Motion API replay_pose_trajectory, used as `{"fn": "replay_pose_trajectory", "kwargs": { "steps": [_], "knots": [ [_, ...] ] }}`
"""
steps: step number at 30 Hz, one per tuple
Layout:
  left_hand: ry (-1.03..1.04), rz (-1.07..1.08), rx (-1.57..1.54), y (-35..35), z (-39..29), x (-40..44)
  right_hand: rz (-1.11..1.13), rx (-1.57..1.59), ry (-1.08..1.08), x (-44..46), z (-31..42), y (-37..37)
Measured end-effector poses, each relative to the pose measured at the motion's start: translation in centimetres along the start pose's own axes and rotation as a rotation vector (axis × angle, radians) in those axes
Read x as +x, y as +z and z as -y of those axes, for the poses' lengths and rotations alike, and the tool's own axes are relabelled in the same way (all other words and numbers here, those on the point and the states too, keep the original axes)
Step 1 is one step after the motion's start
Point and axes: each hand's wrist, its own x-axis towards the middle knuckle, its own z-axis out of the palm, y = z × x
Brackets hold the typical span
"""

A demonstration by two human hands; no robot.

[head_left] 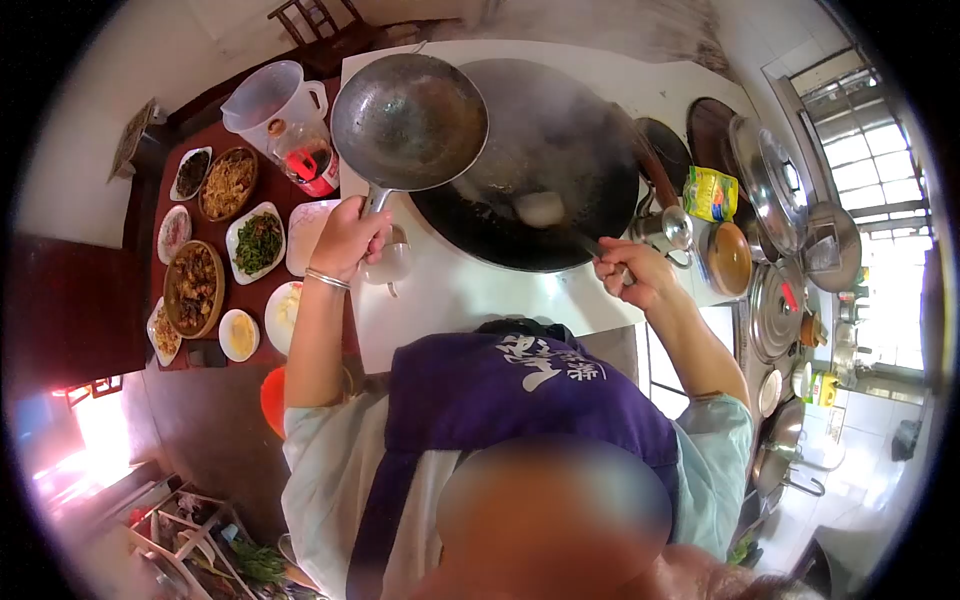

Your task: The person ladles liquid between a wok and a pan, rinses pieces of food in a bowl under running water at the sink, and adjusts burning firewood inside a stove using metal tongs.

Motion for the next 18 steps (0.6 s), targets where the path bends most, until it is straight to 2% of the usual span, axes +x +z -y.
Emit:
{"fn": "replay_pose_trajectory", "kwargs": {
  "steps": [3,4,7,9,11,12,16,18],
  "knots": [
    [0.021,0.009,-0.003,-0.1,0.2,-0.1,0.020,-0.133,-0.074,5.0,1.3,-0.7],
    [0.011,0.007,-0.003,-0.2,0.3,-0.1,0.103,-0.222,-0.107,6.2,2.0,-0.8],
    [-0.002,0.002,0.004,-0.2,0.4,0.0,0.059,-0.899,-0.227,8.7,4.8,-0.5],
    [0.014,-0.011,0.012,0.1,0.4,0.0,-0.020,-1.474,-0.456,9.1,6.2,-0.2],
    [0.027,-0.014,0.054,0.4,0.2,0.1,-0.014,-1.762,-0.561,10.2,9.6,-0.9],
    [0.031,-0.019,0.072,0.5,0.1,0.0,0.036,-1.764,-0.542,10.6,11.6,-1.8],
    [0.014,-0.032,0.083,0.3,1.2,0.5,-0.132,-1.909,-0.112,-0.4,17.0,4.1],
    [-0.008,-0.048,0.064,0.3,1.6,0.7,-0.200,-2.063,-0.090,-2.5,18.5,5.5]
  ]
}}
